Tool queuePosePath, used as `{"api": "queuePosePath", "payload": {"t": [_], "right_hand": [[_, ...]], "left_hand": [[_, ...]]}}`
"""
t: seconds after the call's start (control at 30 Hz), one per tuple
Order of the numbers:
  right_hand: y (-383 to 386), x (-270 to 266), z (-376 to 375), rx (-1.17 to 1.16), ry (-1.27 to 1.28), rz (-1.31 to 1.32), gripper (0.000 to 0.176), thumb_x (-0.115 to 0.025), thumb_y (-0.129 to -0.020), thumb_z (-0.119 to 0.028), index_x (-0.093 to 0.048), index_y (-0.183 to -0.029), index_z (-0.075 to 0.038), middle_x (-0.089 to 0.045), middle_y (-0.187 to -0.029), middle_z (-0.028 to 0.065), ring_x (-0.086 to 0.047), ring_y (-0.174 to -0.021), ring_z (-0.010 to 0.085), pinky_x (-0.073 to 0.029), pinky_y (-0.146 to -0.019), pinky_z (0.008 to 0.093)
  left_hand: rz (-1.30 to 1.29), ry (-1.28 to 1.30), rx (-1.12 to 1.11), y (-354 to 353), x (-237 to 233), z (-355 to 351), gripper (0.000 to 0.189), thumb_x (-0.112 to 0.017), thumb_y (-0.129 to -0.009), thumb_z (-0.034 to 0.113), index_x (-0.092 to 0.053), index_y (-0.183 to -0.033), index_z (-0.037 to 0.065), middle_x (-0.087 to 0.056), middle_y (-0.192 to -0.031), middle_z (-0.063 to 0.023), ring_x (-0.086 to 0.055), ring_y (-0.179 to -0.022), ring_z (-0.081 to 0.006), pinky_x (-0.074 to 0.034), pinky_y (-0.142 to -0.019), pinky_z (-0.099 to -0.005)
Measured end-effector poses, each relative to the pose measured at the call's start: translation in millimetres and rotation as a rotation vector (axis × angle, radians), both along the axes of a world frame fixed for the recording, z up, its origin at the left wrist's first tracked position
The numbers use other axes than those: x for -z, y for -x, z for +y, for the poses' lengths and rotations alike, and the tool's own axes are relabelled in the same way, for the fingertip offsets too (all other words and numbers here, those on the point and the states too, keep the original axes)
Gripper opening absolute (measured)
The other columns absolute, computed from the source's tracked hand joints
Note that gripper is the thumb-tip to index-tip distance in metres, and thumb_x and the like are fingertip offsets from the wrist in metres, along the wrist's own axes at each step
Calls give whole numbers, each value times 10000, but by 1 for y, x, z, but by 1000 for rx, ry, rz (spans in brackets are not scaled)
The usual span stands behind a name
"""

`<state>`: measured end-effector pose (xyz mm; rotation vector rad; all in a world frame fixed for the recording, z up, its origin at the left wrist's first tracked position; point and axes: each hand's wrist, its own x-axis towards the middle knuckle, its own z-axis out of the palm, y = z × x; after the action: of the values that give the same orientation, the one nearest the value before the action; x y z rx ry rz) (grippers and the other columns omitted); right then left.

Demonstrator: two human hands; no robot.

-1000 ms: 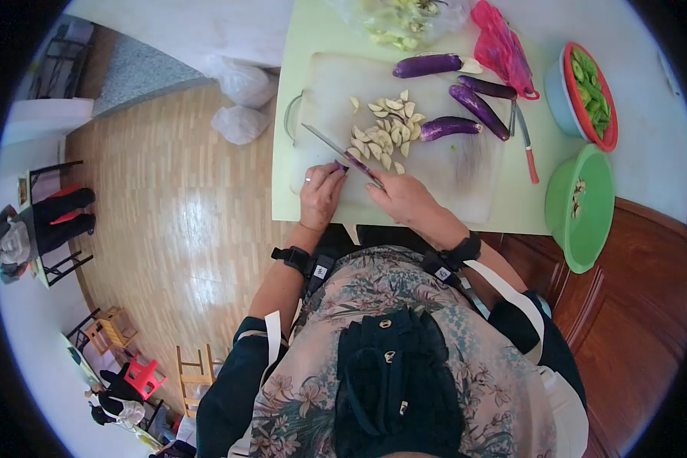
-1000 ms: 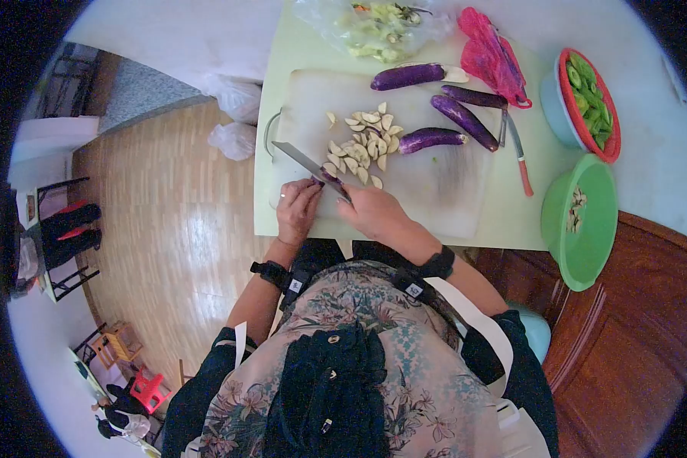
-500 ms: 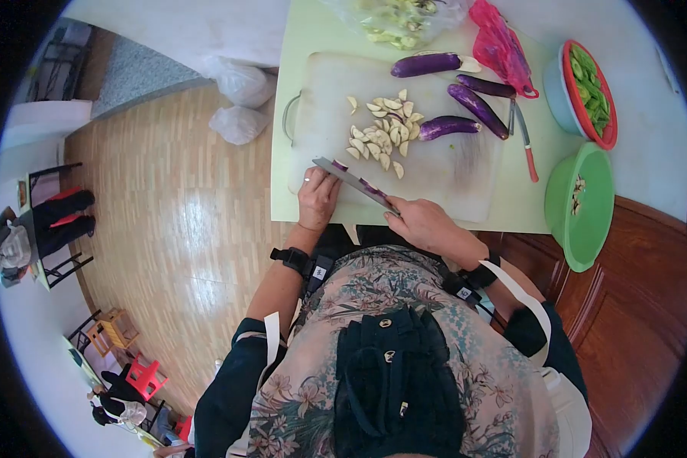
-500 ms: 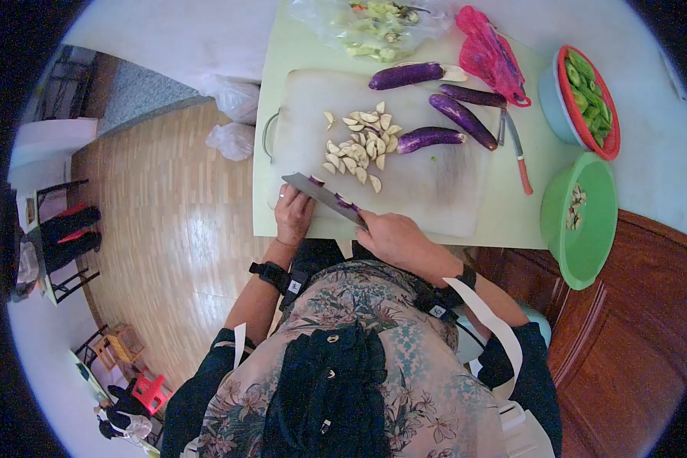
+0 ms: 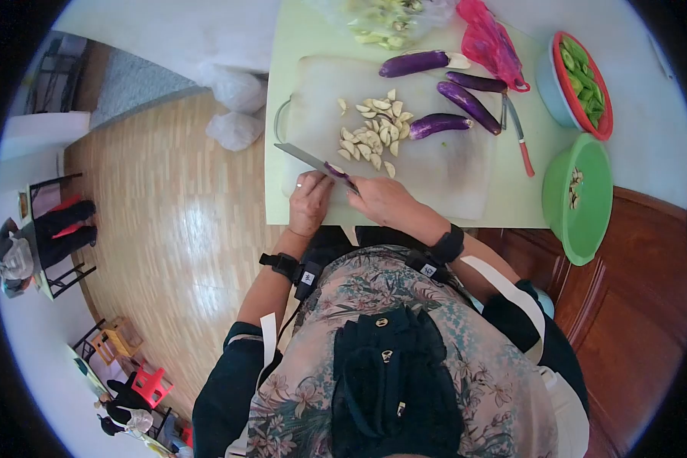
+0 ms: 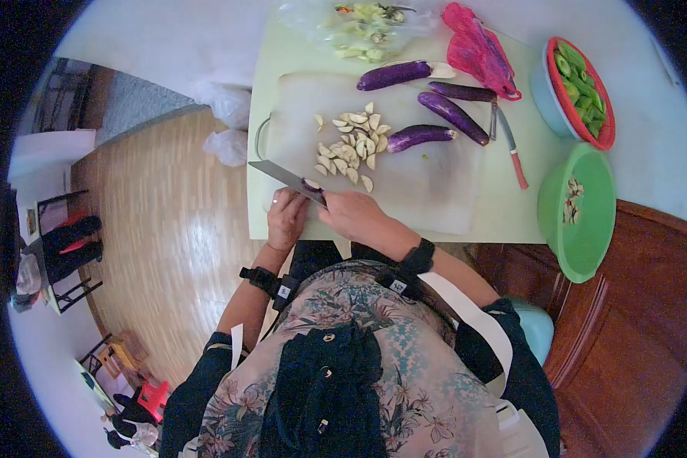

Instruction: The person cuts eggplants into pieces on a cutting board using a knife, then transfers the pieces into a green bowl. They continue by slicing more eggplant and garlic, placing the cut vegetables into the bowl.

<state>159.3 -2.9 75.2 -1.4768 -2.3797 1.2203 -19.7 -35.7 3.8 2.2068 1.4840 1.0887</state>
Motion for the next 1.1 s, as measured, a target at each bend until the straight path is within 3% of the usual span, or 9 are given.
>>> {"api": "queuePosePath", "payload": {"t": [0.07, 0.17, 0.27, 0.47, 0.6, 0.67, 0.7, 0.77, 1.1], "right_hand": [[3, 11, 1, -4, 9, 0, 339, -480, -882, -262, -585, -1047, 15, -611, -743, 247, -605, -688, 405, -476, -666, 484], [12, 6, 10, 31, 120, 3, 367, -478, -881, -261, -580, -1092, 22, -606, -671, 207, -609, -566, 346, -491, -597, 439], [2, -11, 13, 158, 258, 148, 358, -468, -859, -285, -586, -903, 50, -607, -674, 235, -623, -621, 371, -494, -633, 471], [-36, -20, 12, 256, 358, 57, 353, -464, -866, -298, -598, -955, 16, -590, -571, 169, -613, -517, 318, -498, -634, 456], [-46, -30, 6, 142, 289, -43, 357, -478, -870, -306, -595, -972, 16, -603, -619, 190, -619, -577, 352, -493, -652, 460], [-51, -32, 1, 52, 201, -21, 399, -488, -891, -276, -571, -1127, 34, -587, -625, 223, -599, -506, 318, -486, -583, 411], [-52, -32, -2, 51, 206, -19, 399, -488, -891, -276, -571, -1127, 34, -587, -625, 223, -599, -506, 318, -486, -583, 411], [-56, -31, -6, 30, 112, -23, 355, -493, -876, -308, -585, -993, 15, -621, -752, 235, -602, -733, 418, -472, -682, 492], [-60, -44, -16, -21, 98, -131, 319, -501, -887, -292, -552, -966, 13, -618, -739, 239, -609, -711, 419, -478, -679, 502]], "left_hand": [[-12, -12, -1, -2, 0, 0, 260, -670, -686, -51, -652, -940, -1, -598, -957, -104, -586, -882, -280, -497, -732, -349], [-4, -24, 2, -2, -1, 2, 279, -670, -688, -50, -651, -963, -1, -602, -972, -105, -585, -881, -280, -494, -745, -350], [12, -33, 24, -2, -3, 7, 278, -674, -701, -40, -647, -976, -1, -605, -982, -107, -585, -878, -282, -493, -747, -356], [-29, -15, 2, -13, -2, 27, 246, -683, -722, -15, -641, -965, -4, -604, -981, -111, -581, -875, -288, -498, -739, -351], [-31, -29, -24, -16, -1, 25, 227, -685, -713, -20, -642, -936, -9, -601, -966, -114, -580, -869, -283, -500, -734, -346], [14, -60, -26, -16, 0, 25, 211, -686, -704, -25, -645, -911, -16, -595, -944, -119, -578, -860, -280, -499, -731, -346], [16, -55, -26, -15, 1, 25, 211, -686, -704, -25, -645, -911, -16, -595, -944, -119, -578, -860, -280, -499, -731, -346], [33, -45, -30, -14, 3, 24, 208, -681, -689, -35, -648, -893, -20, -585, -913, -122, -574, -846, -284, -498, -729, -351], [39, -11, -6, -11, 4, 24, 203, -662, -662, -51, -645, -861, -13, -566, -887, -125, -557, -838, -314, -491, -715, -374]]}}
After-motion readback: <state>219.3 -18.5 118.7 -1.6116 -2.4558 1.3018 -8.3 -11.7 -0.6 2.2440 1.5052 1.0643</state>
